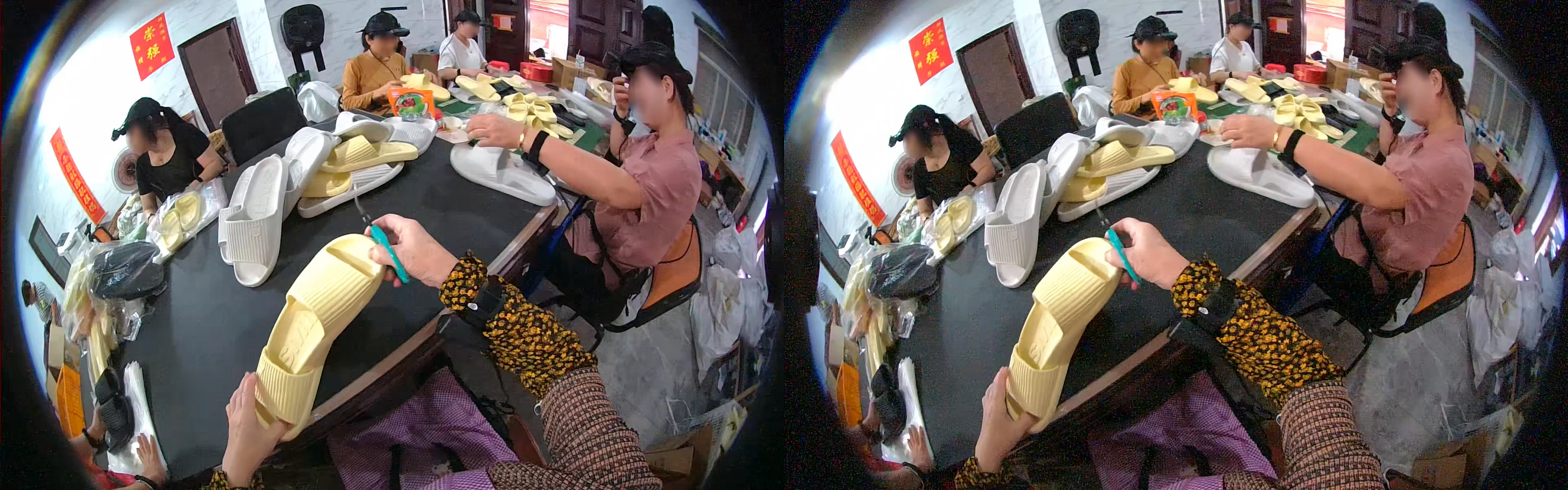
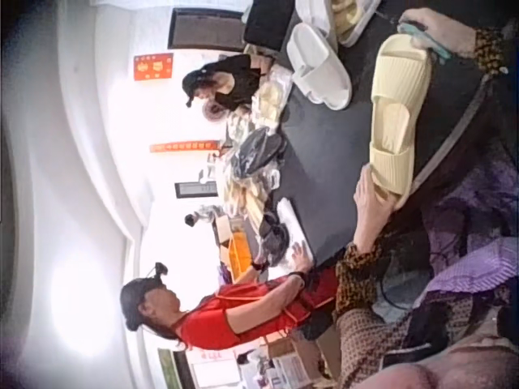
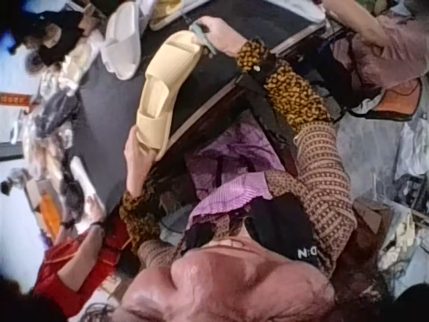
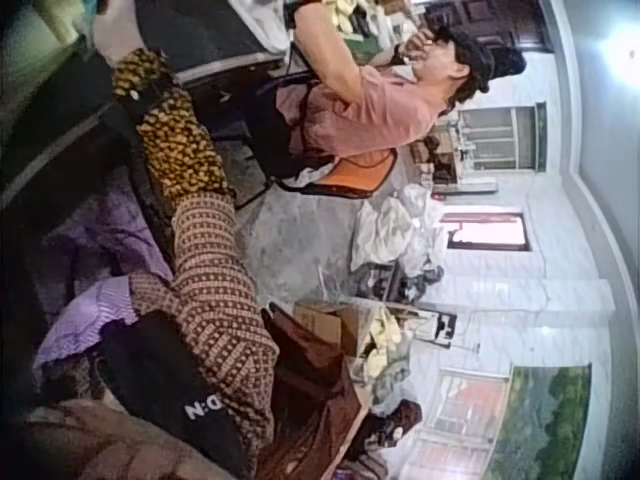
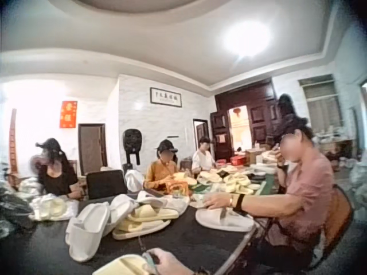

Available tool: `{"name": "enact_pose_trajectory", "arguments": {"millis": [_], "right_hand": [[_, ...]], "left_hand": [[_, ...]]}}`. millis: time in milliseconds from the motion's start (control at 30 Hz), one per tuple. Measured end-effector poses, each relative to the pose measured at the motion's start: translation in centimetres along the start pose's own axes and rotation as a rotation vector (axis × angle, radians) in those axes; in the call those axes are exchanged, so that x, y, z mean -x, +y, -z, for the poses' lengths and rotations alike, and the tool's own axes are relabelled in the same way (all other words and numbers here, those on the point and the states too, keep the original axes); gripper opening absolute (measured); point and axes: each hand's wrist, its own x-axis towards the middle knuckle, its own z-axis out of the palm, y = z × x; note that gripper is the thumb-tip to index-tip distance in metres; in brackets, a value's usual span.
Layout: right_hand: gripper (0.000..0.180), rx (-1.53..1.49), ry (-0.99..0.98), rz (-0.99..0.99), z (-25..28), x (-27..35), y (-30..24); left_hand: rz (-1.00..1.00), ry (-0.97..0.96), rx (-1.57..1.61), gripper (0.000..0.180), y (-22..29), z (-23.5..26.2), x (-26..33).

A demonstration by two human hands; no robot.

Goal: Trim excess material or threads from mass-produced plastic sandals using a pair of scissors.

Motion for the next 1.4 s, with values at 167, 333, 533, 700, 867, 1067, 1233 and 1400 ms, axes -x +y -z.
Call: {"name": "enact_pose_trajectory", "arguments": {"millis": [167, 333, 533, 700, 867, 1067, 1233, 1400], "right_hand": [[0.04, 0.024, -0.029, 0.008, -0.4, -0.5, -1.3], [0.049, 0.029, 0.006, -0.007, -0.1, -1.1, -0.8], [0.043, 0.013, 0.003, -0.012, 1.1, -1.0, 0.2], [0.041, -0.03, -0.048, -0.016, 2.1, -0.2, 0.4], [0.041, -0.044, -0.032, -0.054, 1.9, 0.6, 2.0], [0.041, -0.142, 0.028, -0.119, 1.4, 0.8, 4.7], [0.041, -0.174, 0.033, -0.126, 0.7, 0.6, 5.9], [0.041, -0.203, 0.051, -0.086, 1.6, 0.3, 5.4]], "left_hand": [[-0.03, 0.055, -0.05, 0.095, 2.0, -0.9, 2.0], [-0.108, 0.112, -0.113, 0.087, 2.5, -2.0, 2.9], [-0.148, 0.196, -0.103, 0.054, 2.2, -0.3, 1.9], [-0.067, 0.32, -0.072, 0.027, 0.0, 0.4, -0.2], [0.175, 0.326, 0.404, 0.018, -1.5, 0.0, -2.3], [0.142, 0.421, 1.031, 0.025, 0.0, -2.1, -3.3], [0.193, 0.407, 1.184, 0.022, 0.7, -1.9, -5.5], [0.189, 0.357, 1.158, 0.021, 1.2, -1.9, -7.3]]}}
